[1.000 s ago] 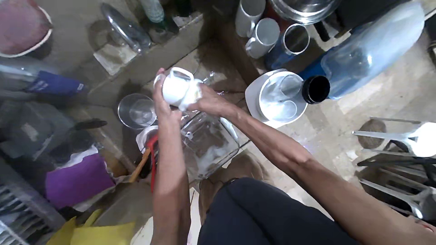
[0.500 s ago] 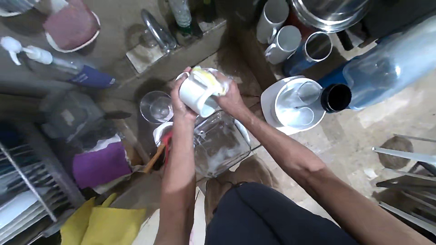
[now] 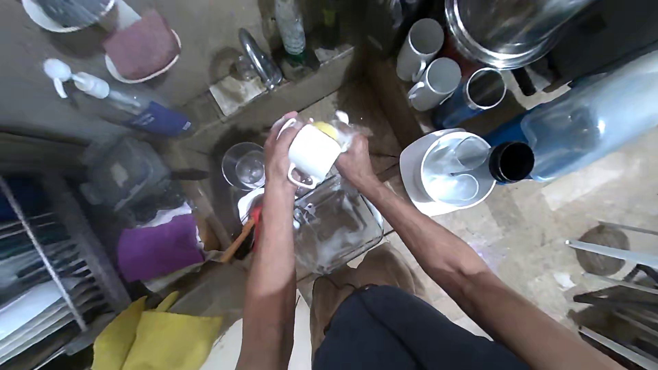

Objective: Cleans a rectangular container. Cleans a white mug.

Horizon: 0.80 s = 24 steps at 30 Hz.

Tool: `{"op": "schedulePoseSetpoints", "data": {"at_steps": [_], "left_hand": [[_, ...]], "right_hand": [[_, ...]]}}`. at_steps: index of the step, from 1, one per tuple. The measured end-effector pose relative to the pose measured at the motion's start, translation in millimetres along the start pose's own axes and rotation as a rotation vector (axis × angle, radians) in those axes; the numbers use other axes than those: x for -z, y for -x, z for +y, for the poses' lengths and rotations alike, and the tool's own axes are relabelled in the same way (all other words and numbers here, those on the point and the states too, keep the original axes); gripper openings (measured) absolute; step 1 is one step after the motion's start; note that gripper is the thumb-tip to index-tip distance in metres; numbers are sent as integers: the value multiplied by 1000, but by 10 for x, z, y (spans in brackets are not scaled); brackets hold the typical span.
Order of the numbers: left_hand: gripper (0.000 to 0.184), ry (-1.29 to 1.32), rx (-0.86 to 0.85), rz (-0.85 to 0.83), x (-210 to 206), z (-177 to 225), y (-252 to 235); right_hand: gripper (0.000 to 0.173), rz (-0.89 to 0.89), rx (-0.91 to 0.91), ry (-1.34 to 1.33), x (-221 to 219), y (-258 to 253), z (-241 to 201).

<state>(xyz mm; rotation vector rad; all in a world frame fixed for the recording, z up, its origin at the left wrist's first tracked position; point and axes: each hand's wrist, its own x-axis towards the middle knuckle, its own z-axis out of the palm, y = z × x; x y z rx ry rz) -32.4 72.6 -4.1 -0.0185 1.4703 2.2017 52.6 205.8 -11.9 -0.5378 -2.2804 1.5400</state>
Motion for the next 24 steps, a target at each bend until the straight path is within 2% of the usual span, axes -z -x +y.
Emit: {"op": "schedulePoseSetpoints", "data": {"at_steps": [2, 3, 4, 5, 7, 10, 11, 12, 13, 15, 17, 20, 22, 24], "left_hand": [[44, 164, -111, -143, 57, -155, -35], [44, 210, -149, -191, 67, -206, -52], [47, 214, -176, -226, 78, -228, -93], [53, 171, -172, -258, 97, -239, -107], [62, 10, -57, -274, 110, -191, -74], [41, -26, 213, 47, -27, -116, 17], [36, -3, 223, 132, -61, -131, 4], [34, 27, 204, 172, -71, -149, 0], [33, 63, 169, 175, -65, -163, -4], [36, 169, 95, 110, -46, -179, -12], [39, 282, 48, 72, -14, -221, -19], [38, 475, -15, 67, 84, -283, -90], [36, 573, -57, 68, 187, -284, -120], [41, 629, -56, 3, 300, -275, -145]], "right_hand": [[23, -80, -425, -310, -15, 83, -95], [18, -118, -564, -411, -16, 102, -112], [16, -151, -626, -476, -11, 94, -107], [15, -174, -629, -501, 3, 104, -74], [22, -151, -450, -363, 63, 86, -4], [41, -84, 37, 75, 104, -29, 96], [44, -61, 155, 173, 80, -74, 119], [43, -52, 193, 212, 47, -91, 124], [42, -59, 148, 185, 20, -96, 119], [34, -132, -89, 12, 15, -120, 130], [36, -221, -281, -133, 68, -96, 73], [45, -203, -189, -268, 269, -58, 32], [45, -124, -117, -388, 423, -22, 139], [42, -40, -164, -420, 453, -47, 235]]}}
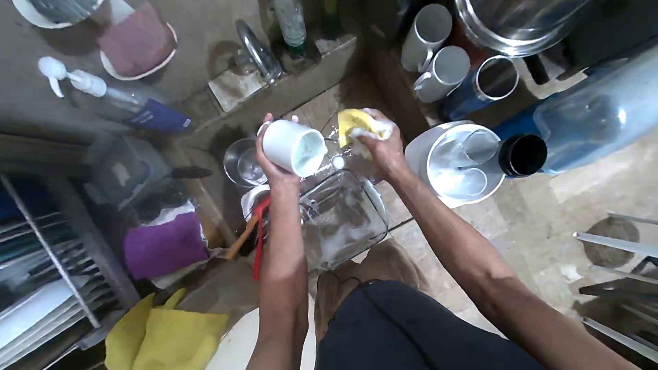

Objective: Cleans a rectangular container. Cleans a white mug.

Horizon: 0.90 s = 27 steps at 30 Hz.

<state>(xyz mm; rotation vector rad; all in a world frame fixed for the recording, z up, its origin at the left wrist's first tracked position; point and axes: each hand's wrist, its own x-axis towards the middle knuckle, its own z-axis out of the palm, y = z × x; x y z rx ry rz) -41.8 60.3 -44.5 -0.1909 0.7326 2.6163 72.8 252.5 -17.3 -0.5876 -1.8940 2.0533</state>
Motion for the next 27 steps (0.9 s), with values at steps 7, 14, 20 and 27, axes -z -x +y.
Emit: {"op": "schedulePoseSetpoints", "data": {"at_steps": [7, 14, 20, 27], "left_hand": [[39, -351, 18, -371, -6, 37, 67], [26, -1209, 125, -253, -266, 362, 162], [30, -1676, 530, -36, -312, 233, 168], [28, -1533, 628, -120, -82, 231, 545]], "right_hand": [[24, -382, -521, 102, -378, 52, -19], [30, -363, -11, 824, -299, -188, -330], [17, -605, 282, 1235, -429, -33, -566], [36, -604, -348, 835, -346, 138, -425]]}}
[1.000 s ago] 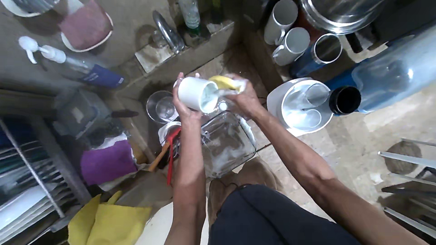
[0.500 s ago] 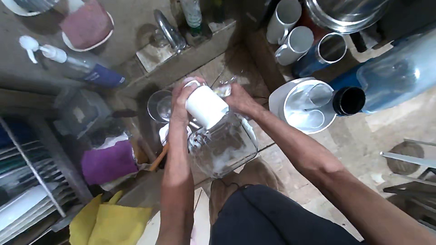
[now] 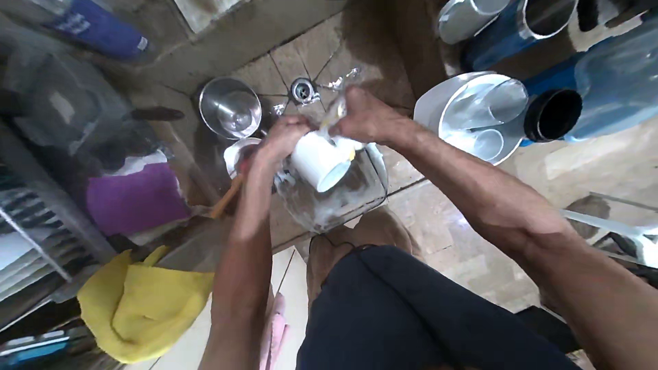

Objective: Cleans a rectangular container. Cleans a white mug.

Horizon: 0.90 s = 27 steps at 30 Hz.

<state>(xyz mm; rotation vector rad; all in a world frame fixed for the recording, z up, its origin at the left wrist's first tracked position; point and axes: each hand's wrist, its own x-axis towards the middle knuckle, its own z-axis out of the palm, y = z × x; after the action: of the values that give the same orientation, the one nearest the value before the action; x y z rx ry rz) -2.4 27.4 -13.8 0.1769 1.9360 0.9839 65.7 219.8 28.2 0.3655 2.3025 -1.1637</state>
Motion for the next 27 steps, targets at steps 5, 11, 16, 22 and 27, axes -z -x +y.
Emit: {"op": "schedulePoseSetpoints", "data": {"at_steps": [5, 11, 16, 22, 27], "left_hand": [[40, 162, -102, 66, -204, -475, 267], [57, -191, -324, 10, -221, -592, 749], [45, -579, -341, -25, -374, -520, 766], [37, -657, -292, 107, -296, -633, 588], [37, -649, -328, 125, -164, -821, 621]], "right_hand": [[40, -187, -290, -371, -329, 143, 299], [39, -219, -393, -470, -577, 172, 483], [38, -254, -445, -406, -739, 187, 455], [48, -128, -433, -518, -864, 211, 479], [42, 158, -224, -314, -775, 434, 566]]}}
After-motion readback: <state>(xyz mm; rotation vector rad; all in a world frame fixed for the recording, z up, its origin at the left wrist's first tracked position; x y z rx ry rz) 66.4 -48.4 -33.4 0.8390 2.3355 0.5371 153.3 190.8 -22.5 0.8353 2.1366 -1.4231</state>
